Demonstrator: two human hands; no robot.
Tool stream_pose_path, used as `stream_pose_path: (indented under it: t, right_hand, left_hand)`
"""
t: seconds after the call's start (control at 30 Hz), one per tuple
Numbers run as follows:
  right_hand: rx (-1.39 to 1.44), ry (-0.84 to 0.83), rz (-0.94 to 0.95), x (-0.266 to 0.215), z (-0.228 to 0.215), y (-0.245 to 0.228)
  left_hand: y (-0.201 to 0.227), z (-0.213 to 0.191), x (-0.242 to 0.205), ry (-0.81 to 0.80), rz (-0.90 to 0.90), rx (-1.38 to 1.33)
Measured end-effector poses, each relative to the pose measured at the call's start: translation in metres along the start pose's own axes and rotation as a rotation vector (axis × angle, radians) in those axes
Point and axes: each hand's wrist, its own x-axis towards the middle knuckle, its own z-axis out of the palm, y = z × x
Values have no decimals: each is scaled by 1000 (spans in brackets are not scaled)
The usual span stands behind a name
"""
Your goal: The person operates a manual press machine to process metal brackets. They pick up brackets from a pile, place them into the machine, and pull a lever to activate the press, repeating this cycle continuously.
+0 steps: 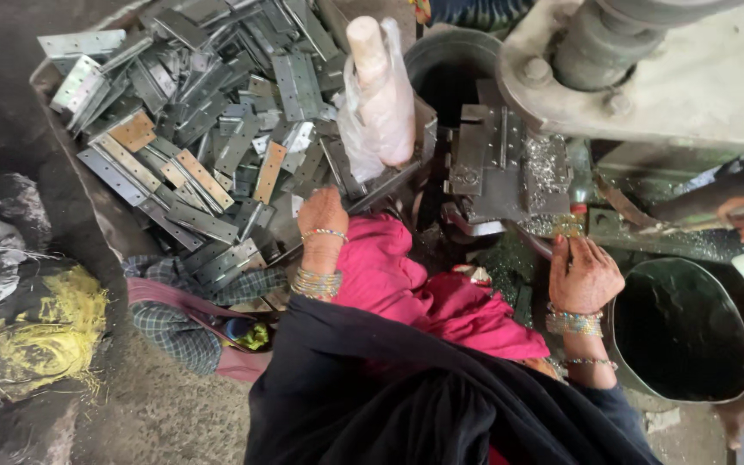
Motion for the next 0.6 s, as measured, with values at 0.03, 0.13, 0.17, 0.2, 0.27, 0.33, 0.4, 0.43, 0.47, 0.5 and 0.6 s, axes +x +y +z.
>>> stream_pose_path:
  t: [0.03, 0.13, 0.17, 0.2, 0.27, 0.33, 0.4, 0.43, 0.47, 0.5, 0.6]
  right_hand:
    - [-1, -11, 8, -1, -1, 1]
    - [7, -14, 9, 0, 1, 0]
    - [5, -7, -2, 0, 1, 1]
    - [-1, 2, -11, 0, 1, 2]
    - [-17, -6, 7, 2, 3, 4]
    - [-35, -9, 6, 3, 3, 5]
    - [-56, -8, -13, 0, -1, 3]
    - [-31, -9, -14, -1, -3, 1]
    - [-14, -13, -7, 0, -5, 0]
    - [4, -16, 0, 3, -4, -2]
    - [-4, 1, -21, 8, -7, -3]
  left_hand:
    - [-3, 1, -2, -14, -29, -2]
    - [-18, -14, -1, -17, -79, 1]
    - [-24, -23, -2, -8, -71, 0]
    - [-27, -30, -1, 0, -59, -3]
    - [-32, -40, 4, 92, -17, -34]
    - [-30, -42, 6, 117, 2, -39]
    - [-23, -39, 1, 73, -1, -18]
    - [-18, -38, -1, 45, 31, -6]
    - [-11, -38, -2, 10, 69, 0]
    - [-5, -41, -2, -24, 108, 5]
    - [25, -63, 10, -44, 174, 25]
